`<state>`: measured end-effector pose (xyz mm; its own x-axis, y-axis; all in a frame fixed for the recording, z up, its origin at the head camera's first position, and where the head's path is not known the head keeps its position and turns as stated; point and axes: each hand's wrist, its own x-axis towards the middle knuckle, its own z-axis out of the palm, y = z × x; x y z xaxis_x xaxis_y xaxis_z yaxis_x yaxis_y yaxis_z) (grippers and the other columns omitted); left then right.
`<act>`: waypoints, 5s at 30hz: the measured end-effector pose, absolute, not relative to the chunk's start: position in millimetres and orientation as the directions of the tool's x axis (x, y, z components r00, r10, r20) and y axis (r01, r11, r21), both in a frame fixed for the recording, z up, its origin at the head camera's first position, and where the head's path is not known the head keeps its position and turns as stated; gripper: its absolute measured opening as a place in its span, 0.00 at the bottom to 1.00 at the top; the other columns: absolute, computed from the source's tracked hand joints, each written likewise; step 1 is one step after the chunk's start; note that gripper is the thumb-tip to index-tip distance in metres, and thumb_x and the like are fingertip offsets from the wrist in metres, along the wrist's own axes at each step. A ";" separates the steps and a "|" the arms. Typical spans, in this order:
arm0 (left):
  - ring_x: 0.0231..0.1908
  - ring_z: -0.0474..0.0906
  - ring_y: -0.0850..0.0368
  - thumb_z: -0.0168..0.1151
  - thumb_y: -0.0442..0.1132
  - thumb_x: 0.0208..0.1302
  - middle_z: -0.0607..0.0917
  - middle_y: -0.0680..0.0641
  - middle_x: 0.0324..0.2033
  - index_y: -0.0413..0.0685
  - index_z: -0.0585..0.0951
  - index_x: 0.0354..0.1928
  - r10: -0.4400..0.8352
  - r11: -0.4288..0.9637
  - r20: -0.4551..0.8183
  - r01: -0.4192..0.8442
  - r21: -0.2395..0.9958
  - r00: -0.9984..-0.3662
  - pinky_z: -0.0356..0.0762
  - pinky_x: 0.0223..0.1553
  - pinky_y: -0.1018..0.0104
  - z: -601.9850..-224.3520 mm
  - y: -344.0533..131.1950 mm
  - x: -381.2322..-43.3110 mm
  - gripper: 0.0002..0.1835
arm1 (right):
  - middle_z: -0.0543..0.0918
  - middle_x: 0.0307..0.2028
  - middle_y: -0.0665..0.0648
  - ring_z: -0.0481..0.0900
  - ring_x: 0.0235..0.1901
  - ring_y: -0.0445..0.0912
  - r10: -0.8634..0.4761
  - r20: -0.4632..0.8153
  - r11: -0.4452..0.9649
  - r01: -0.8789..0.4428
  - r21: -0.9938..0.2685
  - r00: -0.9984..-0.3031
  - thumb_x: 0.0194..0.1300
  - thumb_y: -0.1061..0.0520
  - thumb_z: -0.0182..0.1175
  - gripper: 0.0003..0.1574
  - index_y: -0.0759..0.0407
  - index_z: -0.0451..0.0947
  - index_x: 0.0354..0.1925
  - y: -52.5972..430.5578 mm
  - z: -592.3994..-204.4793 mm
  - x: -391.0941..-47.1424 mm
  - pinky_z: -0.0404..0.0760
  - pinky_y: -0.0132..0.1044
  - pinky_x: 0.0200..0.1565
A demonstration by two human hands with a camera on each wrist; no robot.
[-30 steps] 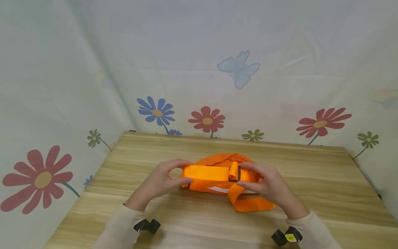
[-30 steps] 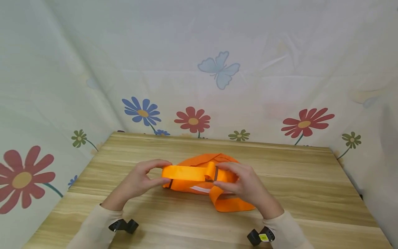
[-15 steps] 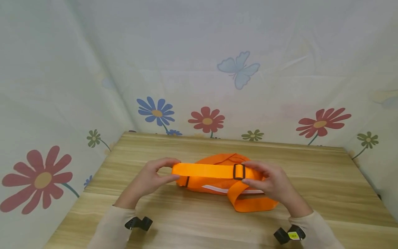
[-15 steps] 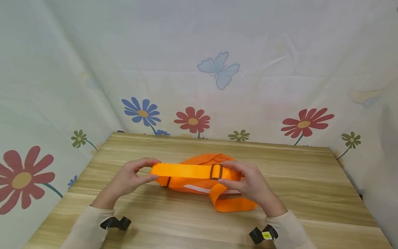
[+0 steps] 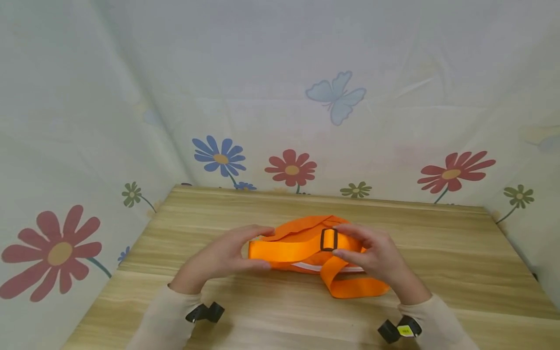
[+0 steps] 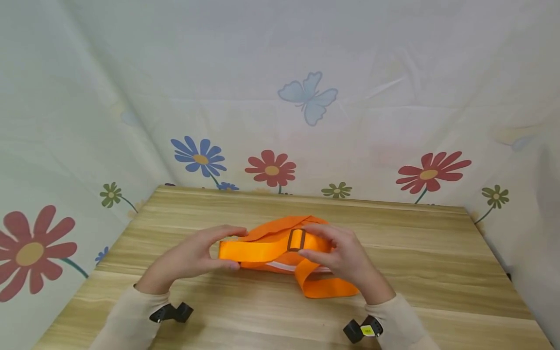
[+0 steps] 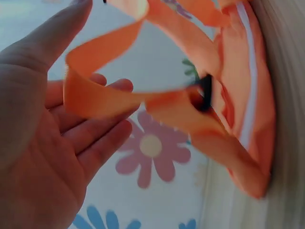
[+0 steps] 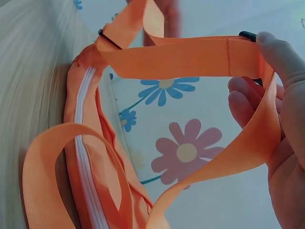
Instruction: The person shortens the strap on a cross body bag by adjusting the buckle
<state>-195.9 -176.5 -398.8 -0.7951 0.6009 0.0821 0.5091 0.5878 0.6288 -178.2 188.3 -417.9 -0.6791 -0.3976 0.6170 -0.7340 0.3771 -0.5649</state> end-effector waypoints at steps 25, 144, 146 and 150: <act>0.59 0.85 0.55 0.76 0.46 0.69 0.89 0.52 0.58 0.49 0.84 0.65 0.559 0.354 0.232 0.482 0.802 -0.796 0.82 0.69 0.51 -400.6 -96.9 -189.5 0.25 | 0.91 0.54 0.63 0.90 0.46 0.46 -0.450 0.591 0.336 -0.740 -0.583 -0.670 0.55 0.69 0.81 0.34 0.63 0.85 0.60 173.6 -413.7 -178.5 0.90 0.32 0.46; 0.46 0.82 0.56 0.64 0.37 0.77 0.83 0.32 0.50 0.41 0.73 0.65 0.479 -0.115 0.476 0.485 0.867 -0.738 0.87 0.50 0.69 -425.6 -105.8 -191.2 0.20 | 0.89 0.45 0.51 0.79 0.38 0.39 -0.457 0.619 0.397 -0.769 -0.501 -0.639 0.60 0.59 0.80 0.27 0.55 0.86 0.58 153.7 -416.6 -173.0 0.83 0.32 0.38; 0.46 0.82 0.56 0.63 0.37 0.77 0.83 0.32 0.50 0.42 0.72 0.66 0.480 -0.107 0.471 0.484 0.869 -0.740 0.87 0.50 0.69 -426.6 -105.9 -190.8 0.21 | 0.89 0.44 0.52 0.80 0.36 0.39 -0.434 0.626 0.368 -0.762 -0.533 -0.648 0.61 0.60 0.80 0.26 0.56 0.86 0.57 152.7 -417.5 -172.4 0.84 0.31 0.36; 0.45 0.82 0.55 0.64 0.39 0.77 0.83 0.33 0.49 0.43 0.71 0.66 0.485 -0.091 0.455 0.475 0.875 -0.747 0.86 0.50 0.69 -427.4 -105.8 -189.6 0.21 | 0.90 0.46 0.56 0.81 0.35 0.40 -0.394 0.625 0.298 -0.737 -0.606 -0.674 0.58 0.67 0.79 0.28 0.57 0.86 0.57 150.4 -418.1 -170.7 0.85 0.32 0.35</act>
